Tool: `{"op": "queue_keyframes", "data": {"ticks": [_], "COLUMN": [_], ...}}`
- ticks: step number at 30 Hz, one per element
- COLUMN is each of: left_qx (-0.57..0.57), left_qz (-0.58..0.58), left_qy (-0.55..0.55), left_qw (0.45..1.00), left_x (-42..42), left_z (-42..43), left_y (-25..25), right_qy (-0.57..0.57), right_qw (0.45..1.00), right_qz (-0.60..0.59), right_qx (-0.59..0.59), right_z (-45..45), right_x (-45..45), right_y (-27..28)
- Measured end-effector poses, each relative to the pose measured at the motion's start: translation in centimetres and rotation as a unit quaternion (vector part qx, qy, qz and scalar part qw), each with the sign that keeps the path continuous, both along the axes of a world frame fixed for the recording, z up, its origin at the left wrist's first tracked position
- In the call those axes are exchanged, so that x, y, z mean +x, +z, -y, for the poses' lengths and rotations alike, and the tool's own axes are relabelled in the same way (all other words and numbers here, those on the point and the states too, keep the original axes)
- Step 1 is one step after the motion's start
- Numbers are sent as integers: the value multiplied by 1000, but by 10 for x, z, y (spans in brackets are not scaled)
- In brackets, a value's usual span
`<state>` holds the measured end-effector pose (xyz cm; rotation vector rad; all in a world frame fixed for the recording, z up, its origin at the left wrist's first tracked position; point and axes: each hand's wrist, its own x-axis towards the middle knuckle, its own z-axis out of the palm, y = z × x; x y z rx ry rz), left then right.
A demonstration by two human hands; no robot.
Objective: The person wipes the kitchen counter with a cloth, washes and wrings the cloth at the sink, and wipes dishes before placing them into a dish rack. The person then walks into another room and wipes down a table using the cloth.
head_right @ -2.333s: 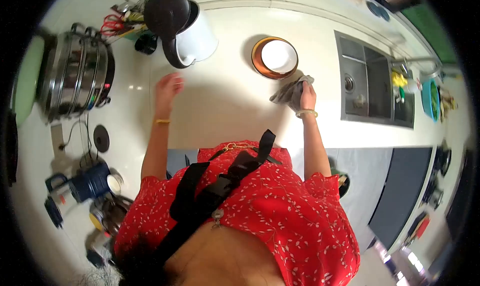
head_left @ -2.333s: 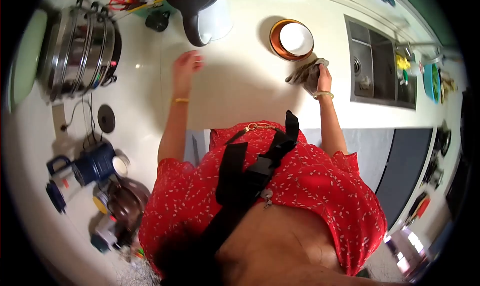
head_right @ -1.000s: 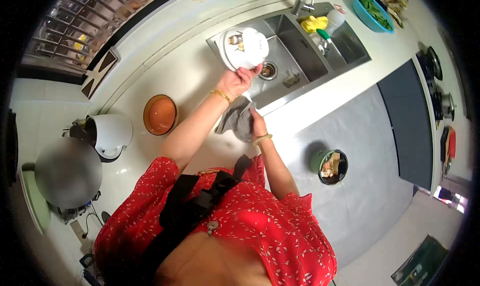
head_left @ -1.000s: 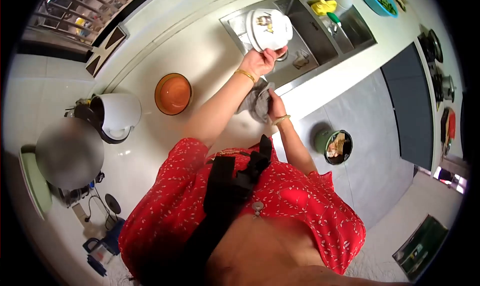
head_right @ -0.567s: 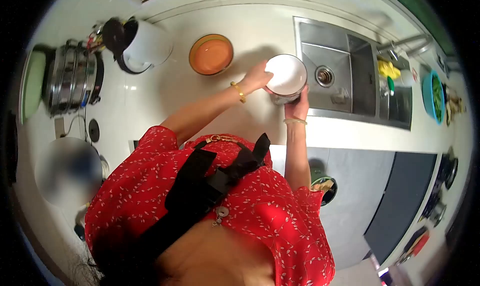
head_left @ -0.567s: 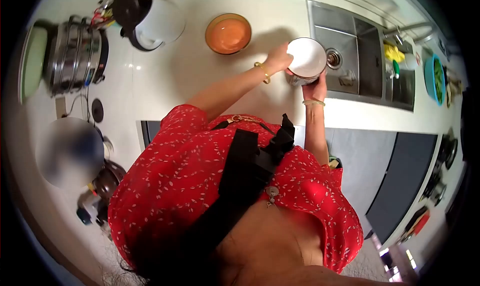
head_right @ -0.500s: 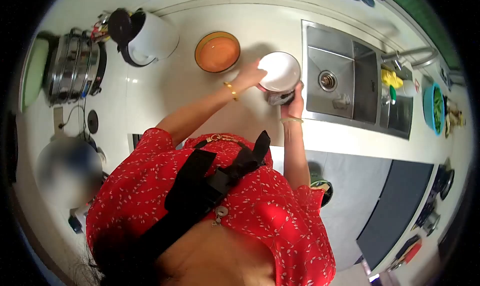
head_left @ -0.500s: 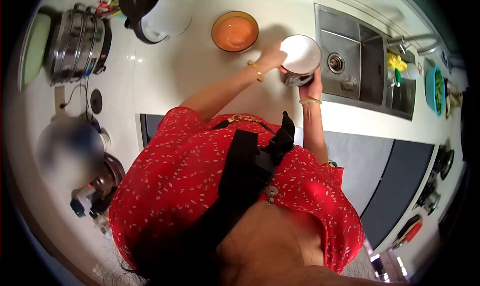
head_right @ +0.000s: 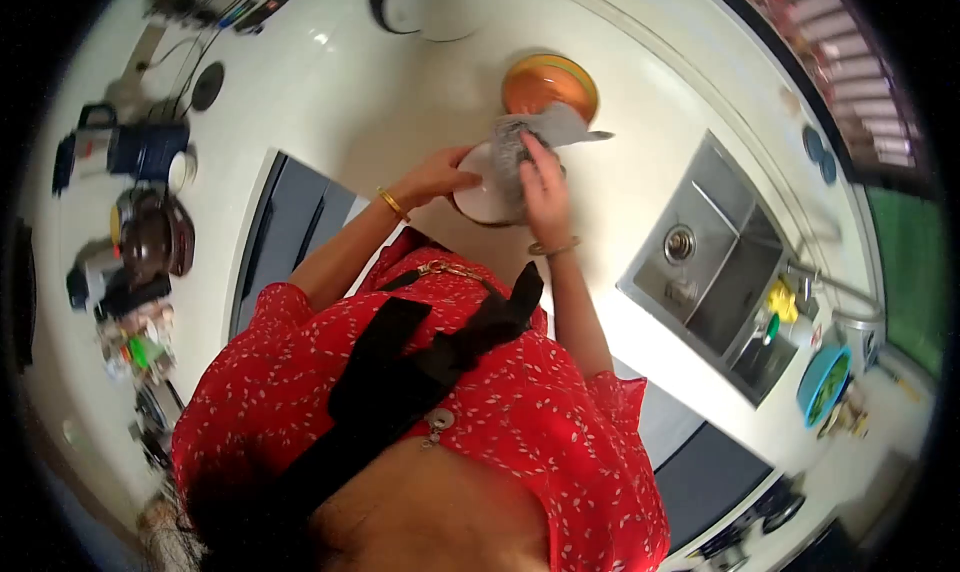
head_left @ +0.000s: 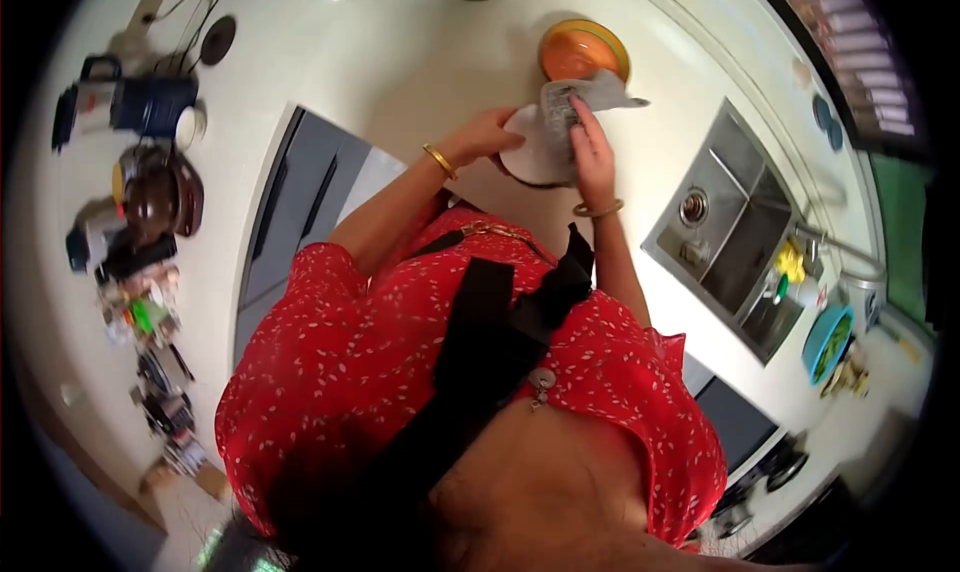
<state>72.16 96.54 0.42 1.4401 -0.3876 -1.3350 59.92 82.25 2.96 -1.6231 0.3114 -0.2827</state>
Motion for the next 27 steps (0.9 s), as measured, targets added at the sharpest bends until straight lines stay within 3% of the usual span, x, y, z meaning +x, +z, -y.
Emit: {"op": "queue_keyframes", "data": {"ticks": [2, 4, 5, 6, 7, 9, 11, 12, 13, 15, 16, 18, 19, 20, 21, 22, 24, 25, 26, 27], "left_qx": [-33, -122, -192, -107, -115, -109, -71, -34, -19, 2, -1, 64, 99, 34, 41, 52, 70, 72, 130, 137], "left_qz": [68, -3, -1, -51, -48, 18, 147, 200, 267, 358, 386, 386, 377, 445, 494, 539, 482, 459, 487, 415], "left_qy": [-17, 70, 131, 152, 237, 362, 445, 479, 509, 570, 601, 604, 605, 608, 619, 624, 680, 702, 697, 724], "left_qw": [997, 990, 973, 981, 964, 925, 881, 854, 818, 739, 700, 694, 694, 657, 610, 564, 549, 540, 510, 534], "left_x": [-6, -23, -29, -26, -30, -43, -50, -59, -48, -50, -58, -79, -88, -52, -56, -63, -79, -87, -92, -73], "left_z": [-15, -27, -29, -38, -41, -48, -66, -76, -85, -116, -123, -138, -149, -134, -144, -148, -175, -184, -194, -187], "left_y": [-10, 23, 26, 11, 11, 6, -1, 19, 28, 45, 59, 97, 113, 106, 98, 87, 82, 80, 62, 47], "right_qy": [135, 184, 235, 81, 100, 91, 36, 65, 156, 254, 276, 322, 345, 356, 393, 424, 354, 335, 309, 440], "right_qw": [969, 823, 753, 796, 927, 955, 786, 782, 901, 951, 943, 926, 933, 932, 905, 905, 852, 831, 808, 874], "right_qz": [-33, -86, -54, -60, -30, -14, -110, -122, -68, -32, -41, -38, 12, 64, 119, 9, -221, -282, -339, -200], "right_qx": [203, 531, 612, 597, 360, 283, 607, 608, 398, 176, 180, 191, 104, 18, -113, 24, 315, 344, 370, 53], "right_z": [17, 0, -13, -17, -31, -57, -84, -92, -96, -115, -120, -136, -131, -125, -137, -153, -186, -189, -188, -150], "right_x": [19, 29, 31, 27, 29, 33, 45, 42, 58, 71, 75, 82, 94, 112, 104, 99, 91, 94, 95, 155], "right_y": [-13, 2, 15, -51, -61, -50, -18, -14, -14, -31, -25, -5, 19, 29, 52, 58, 71, 53, 45, 32]}}
